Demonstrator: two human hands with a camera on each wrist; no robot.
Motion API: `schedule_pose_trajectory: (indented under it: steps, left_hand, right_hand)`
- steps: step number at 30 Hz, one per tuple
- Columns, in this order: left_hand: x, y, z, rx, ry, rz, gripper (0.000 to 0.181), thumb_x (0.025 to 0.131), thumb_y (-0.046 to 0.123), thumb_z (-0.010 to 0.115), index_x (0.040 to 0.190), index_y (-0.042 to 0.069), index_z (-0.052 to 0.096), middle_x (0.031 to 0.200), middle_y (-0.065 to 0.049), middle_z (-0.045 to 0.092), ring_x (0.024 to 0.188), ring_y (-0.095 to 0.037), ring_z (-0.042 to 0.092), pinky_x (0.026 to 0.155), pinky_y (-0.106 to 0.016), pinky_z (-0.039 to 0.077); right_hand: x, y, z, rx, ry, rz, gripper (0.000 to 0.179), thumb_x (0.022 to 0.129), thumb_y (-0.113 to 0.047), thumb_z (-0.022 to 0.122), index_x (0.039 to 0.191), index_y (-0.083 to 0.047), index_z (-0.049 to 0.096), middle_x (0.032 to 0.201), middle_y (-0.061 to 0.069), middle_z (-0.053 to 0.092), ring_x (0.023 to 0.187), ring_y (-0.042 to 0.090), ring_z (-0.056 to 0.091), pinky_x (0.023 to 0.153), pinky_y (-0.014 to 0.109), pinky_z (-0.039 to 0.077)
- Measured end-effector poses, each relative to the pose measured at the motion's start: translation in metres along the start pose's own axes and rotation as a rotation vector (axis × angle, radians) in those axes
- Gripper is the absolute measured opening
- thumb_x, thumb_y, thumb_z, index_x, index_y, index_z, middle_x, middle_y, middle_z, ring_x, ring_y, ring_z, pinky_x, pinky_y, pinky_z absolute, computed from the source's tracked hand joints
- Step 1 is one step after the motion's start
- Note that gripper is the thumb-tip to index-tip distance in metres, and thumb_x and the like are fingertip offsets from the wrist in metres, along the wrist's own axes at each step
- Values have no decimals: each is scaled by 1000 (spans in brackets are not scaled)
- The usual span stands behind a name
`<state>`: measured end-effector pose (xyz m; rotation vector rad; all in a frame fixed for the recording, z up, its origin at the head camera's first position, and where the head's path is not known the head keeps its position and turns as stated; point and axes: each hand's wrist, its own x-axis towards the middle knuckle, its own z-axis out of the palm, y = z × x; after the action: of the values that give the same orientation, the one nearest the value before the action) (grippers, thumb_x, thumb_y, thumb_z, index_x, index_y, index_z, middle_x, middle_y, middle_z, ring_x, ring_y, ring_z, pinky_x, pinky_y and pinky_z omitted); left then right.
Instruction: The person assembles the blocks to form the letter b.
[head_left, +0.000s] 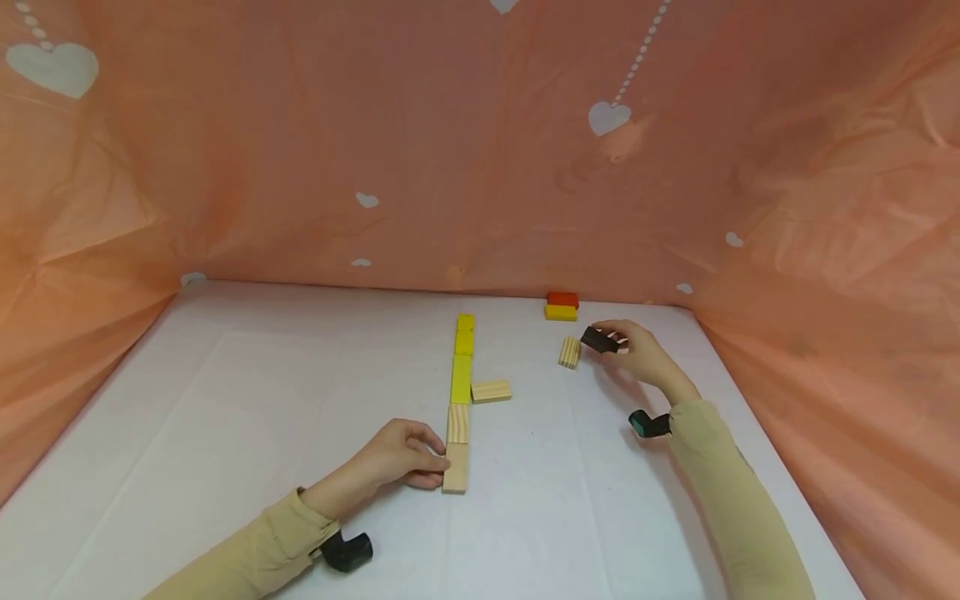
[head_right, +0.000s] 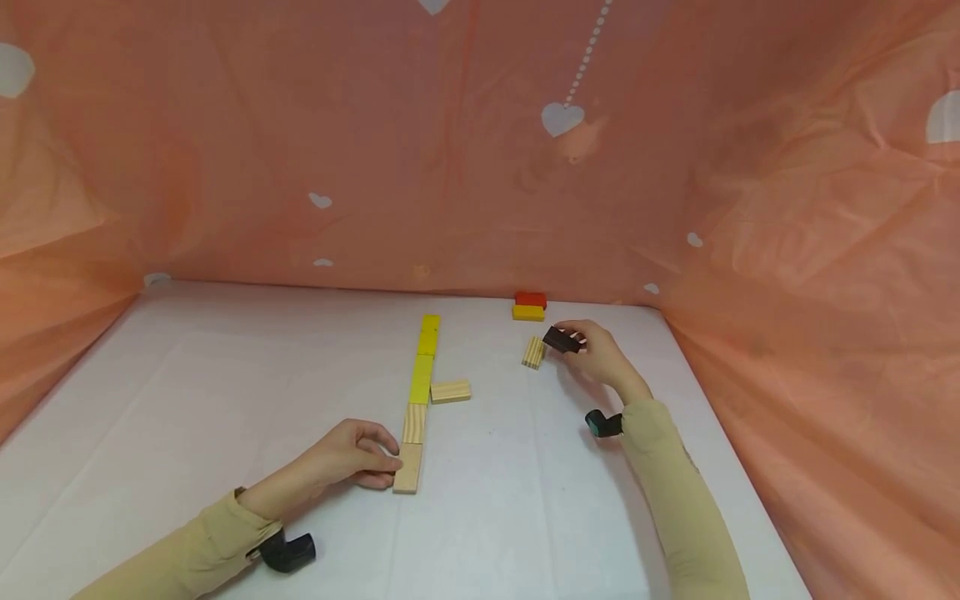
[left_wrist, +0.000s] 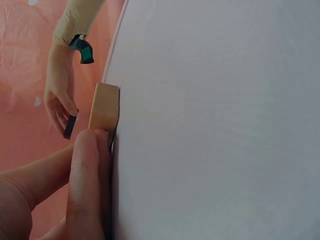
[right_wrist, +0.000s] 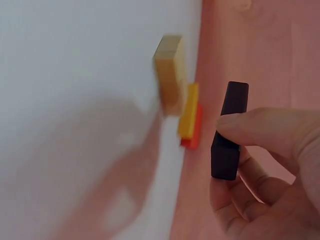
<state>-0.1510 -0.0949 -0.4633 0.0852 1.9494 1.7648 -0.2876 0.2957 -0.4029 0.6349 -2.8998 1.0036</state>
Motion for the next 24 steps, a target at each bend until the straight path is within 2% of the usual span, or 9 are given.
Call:
schedule_pose_trajectory:
  steps: [10,24]
  left_hand:
    - [1,-1,0,28,16,9,24,82,2,73,100,-6,59,75,-14,69,62,-17,66,60,-29,60]
    - [-1,0,0,33,12,5,24,82,2,74,99,-6,60,74,-12,69,61,-16,66,60,-29,60]
  right_hand:
    - [-6,-27,12,32,25,-162,47,81,13,67,126,3,57,120,21,56,102,36,51,89,49,50]
    - [-10,-42,33,43,5,-268,49,77,15,67,124,2,59,118,16,60,97,29,55,84,44,51]
